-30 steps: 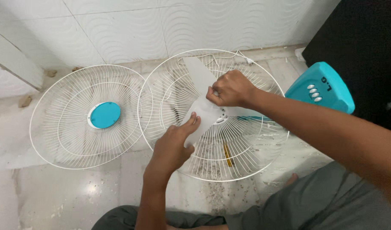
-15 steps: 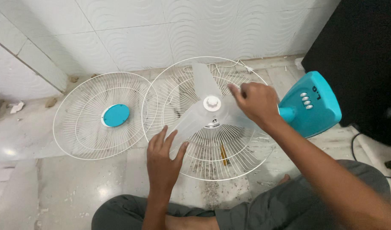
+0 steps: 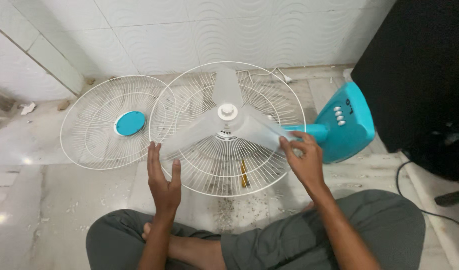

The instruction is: The person assembles a table fan by attaching the fan blades to the motor hub, securing them with a nut, and then attaching the front and rear wire cages. The person uses a screwdriver to tighten the central nut and aligns the cage clips.

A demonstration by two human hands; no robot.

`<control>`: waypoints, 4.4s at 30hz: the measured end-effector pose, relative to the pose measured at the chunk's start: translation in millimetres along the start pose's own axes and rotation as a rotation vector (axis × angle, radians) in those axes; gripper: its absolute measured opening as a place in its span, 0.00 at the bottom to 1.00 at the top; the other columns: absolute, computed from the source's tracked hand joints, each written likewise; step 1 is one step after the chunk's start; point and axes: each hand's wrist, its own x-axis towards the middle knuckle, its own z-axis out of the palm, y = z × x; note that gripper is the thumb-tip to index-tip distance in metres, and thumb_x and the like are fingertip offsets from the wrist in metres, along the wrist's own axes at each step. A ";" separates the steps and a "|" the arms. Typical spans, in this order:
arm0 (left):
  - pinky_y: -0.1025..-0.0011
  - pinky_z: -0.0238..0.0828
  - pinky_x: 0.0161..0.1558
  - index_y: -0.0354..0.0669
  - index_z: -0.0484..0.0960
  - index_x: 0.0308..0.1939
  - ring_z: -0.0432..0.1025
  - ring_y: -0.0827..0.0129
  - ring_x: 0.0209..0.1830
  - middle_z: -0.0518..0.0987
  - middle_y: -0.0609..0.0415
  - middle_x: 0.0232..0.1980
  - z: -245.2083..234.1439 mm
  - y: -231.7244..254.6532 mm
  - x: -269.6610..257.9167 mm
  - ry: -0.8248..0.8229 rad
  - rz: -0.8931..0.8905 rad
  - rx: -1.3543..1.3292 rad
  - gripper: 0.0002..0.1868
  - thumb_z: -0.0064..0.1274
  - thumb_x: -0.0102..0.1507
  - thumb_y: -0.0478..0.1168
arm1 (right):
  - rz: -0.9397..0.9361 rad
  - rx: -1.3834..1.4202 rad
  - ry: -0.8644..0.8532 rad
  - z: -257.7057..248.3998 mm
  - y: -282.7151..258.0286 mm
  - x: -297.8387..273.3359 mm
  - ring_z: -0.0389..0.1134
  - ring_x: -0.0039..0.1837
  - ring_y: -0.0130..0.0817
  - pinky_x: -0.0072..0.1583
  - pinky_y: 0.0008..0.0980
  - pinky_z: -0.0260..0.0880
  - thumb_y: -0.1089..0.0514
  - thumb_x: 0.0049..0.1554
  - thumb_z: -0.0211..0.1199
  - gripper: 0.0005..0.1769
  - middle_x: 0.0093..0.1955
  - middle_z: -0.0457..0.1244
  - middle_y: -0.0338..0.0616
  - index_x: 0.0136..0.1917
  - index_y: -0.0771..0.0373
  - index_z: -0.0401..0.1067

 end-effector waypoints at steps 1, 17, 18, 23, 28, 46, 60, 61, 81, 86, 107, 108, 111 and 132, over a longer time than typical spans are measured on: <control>0.53 0.49 0.78 0.33 0.61 0.77 0.51 0.44 0.84 0.56 0.34 0.83 -2.3 0.6 -3.9 -0.013 -0.012 -0.038 0.33 0.49 0.71 0.44 | 0.115 0.171 -0.029 0.2 3.1 -3.3 0.66 0.58 0.43 0.58 0.40 0.64 0.54 0.67 0.63 0.21 0.49 0.72 0.51 0.37 0.71 0.68; 0.52 0.50 0.76 0.36 0.56 0.79 0.47 0.44 0.84 0.50 0.34 0.84 -9.0 -3.2 -11.5 -0.029 -0.047 -0.118 0.40 0.54 0.67 0.46 | -0.025 -0.132 0.176 -3.1 -31.8 -9.4 0.68 0.67 0.50 0.67 0.46 0.67 0.56 0.54 0.74 0.20 0.65 0.67 0.53 0.59 0.63 0.75; 0.52 0.52 0.75 0.36 0.56 0.79 0.49 0.43 0.83 0.50 0.35 0.84 -8.2 -3.9 -11.8 -0.024 -0.042 -0.134 0.40 0.54 0.67 0.46 | -0.018 -0.117 0.173 -3.1 -31.1 -9.5 0.68 0.67 0.50 0.67 0.45 0.67 0.56 0.55 0.73 0.21 0.65 0.67 0.53 0.59 0.64 0.75; 0.51 0.63 0.67 0.40 0.58 0.77 0.62 0.48 0.76 0.50 0.42 0.85 -8.9 -4.9 -12.3 -0.019 -0.092 -0.165 0.38 0.54 0.65 0.42 | -0.013 -0.091 0.159 -1.3 -29.5 -10.8 0.69 0.67 0.49 0.66 0.45 0.68 0.54 0.54 0.74 0.24 0.63 0.67 0.53 0.60 0.64 0.73; 0.52 0.68 0.61 0.43 0.59 0.77 0.64 0.50 0.74 0.50 0.44 0.85 -8.4 -3.6 -11.7 -0.017 -0.113 -0.182 0.38 0.53 0.63 0.38 | -0.032 -0.137 0.135 -0.2 -25.5 -11.7 0.64 0.72 0.55 0.68 0.48 0.65 0.53 0.53 0.74 0.30 0.70 0.62 0.60 0.65 0.65 0.70; 0.57 0.69 0.56 0.46 0.62 0.76 0.70 0.55 0.66 0.51 0.48 0.85 -7.0 -2.4 -11.7 -0.007 -0.151 -0.184 0.37 0.52 0.62 0.38 | -0.038 -0.235 -0.197 2.8 1.5 11.7 0.46 0.81 0.61 0.75 0.54 0.51 0.42 0.54 0.69 0.45 0.83 0.45 0.65 0.77 0.64 0.59; 0.55 0.68 0.60 0.46 0.55 0.79 0.66 0.53 0.70 0.48 0.48 0.85 -1.0 -8.2 -10.8 -0.016 -0.164 -0.179 0.37 0.44 0.69 0.54 | 0.491 0.459 0.558 -9.8 60.8 -11.4 0.59 0.36 0.22 0.41 0.26 0.60 0.54 0.65 0.66 0.19 0.35 0.63 0.36 0.36 0.65 0.71; 0.55 0.68 0.61 0.46 0.55 0.79 0.66 0.52 0.70 0.49 0.48 0.85 -1.6 -8.6 -10.5 -0.018 -0.156 -0.181 0.37 0.43 0.69 0.54 | 0.596 0.530 0.570 -8.0 68.9 -9.3 0.59 0.35 0.22 0.40 0.28 0.62 0.54 0.64 0.66 0.17 0.34 0.63 0.35 0.37 0.64 0.71; 0.63 0.73 0.57 0.45 0.62 0.78 0.74 0.57 0.58 0.75 0.46 0.68 -9.0 -34.4 -4.1 0.105 -0.247 -0.342 0.30 0.36 0.73 0.51 | 1.125 0.612 0.436 2.3 122.3 -29.0 0.60 0.35 0.29 0.44 0.42 0.72 0.50 0.62 0.65 0.14 0.33 0.59 0.36 0.42 0.61 0.71; 0.61 0.75 0.53 0.41 0.70 0.71 0.74 0.59 0.58 0.78 0.47 0.66 -14.9 -115.7 9.0 0.221 -0.756 -0.512 0.32 0.35 0.71 0.59 | 1.129 0.672 0.348 0.5 110.9 -27.5 0.62 0.37 0.32 0.47 0.44 0.71 0.46 0.63 0.64 0.16 0.34 0.59 0.37 0.47 0.61 0.69; 0.55 0.74 0.60 0.31 0.64 0.69 0.73 0.53 0.61 0.72 0.42 0.65 13.9 -263.5 45.5 0.559 -1.211 -0.890 0.41 0.55 0.66 0.60 | 0.875 0.439 0.149 20.2 66.4 -45.8 0.65 0.39 0.32 0.44 0.40 0.68 0.37 0.69 0.52 0.25 0.38 0.65 0.40 0.50 0.61 0.72; 0.55 0.74 0.60 0.31 0.65 0.69 0.73 0.53 0.61 0.72 0.42 0.65 13.9 -267.4 46.9 0.562 -1.216 -0.889 0.40 0.54 0.66 0.60 | 0.872 0.441 0.146 21.7 67.1 -45.7 0.65 0.39 0.32 0.44 0.40 0.68 0.37 0.69 0.53 0.25 0.38 0.64 0.40 0.50 0.61 0.72; 0.55 0.73 0.59 0.34 0.66 0.68 0.74 0.53 0.60 0.75 0.45 0.64 15.4 -272.8 50.5 0.553 -1.211 -0.929 0.35 0.53 0.66 0.56 | 0.879 0.413 0.133 22.6 64.2 -42.4 0.64 0.40 0.34 0.45 0.41 0.68 0.34 0.69 0.53 0.27 0.39 0.64 0.41 0.50 0.61 0.71; 0.59 0.71 0.60 0.39 0.67 0.72 0.76 0.56 0.62 0.79 0.42 0.65 3.3 -135.6 29.1 -0.374 -0.893 -0.785 0.32 0.37 0.69 0.54 | -0.158 -0.832 -0.145 19.5 71.2 6.2 0.51 0.79 0.56 0.75 0.57 0.46 0.45 0.47 0.69 0.48 0.76 0.55 0.57 0.75 0.67 0.61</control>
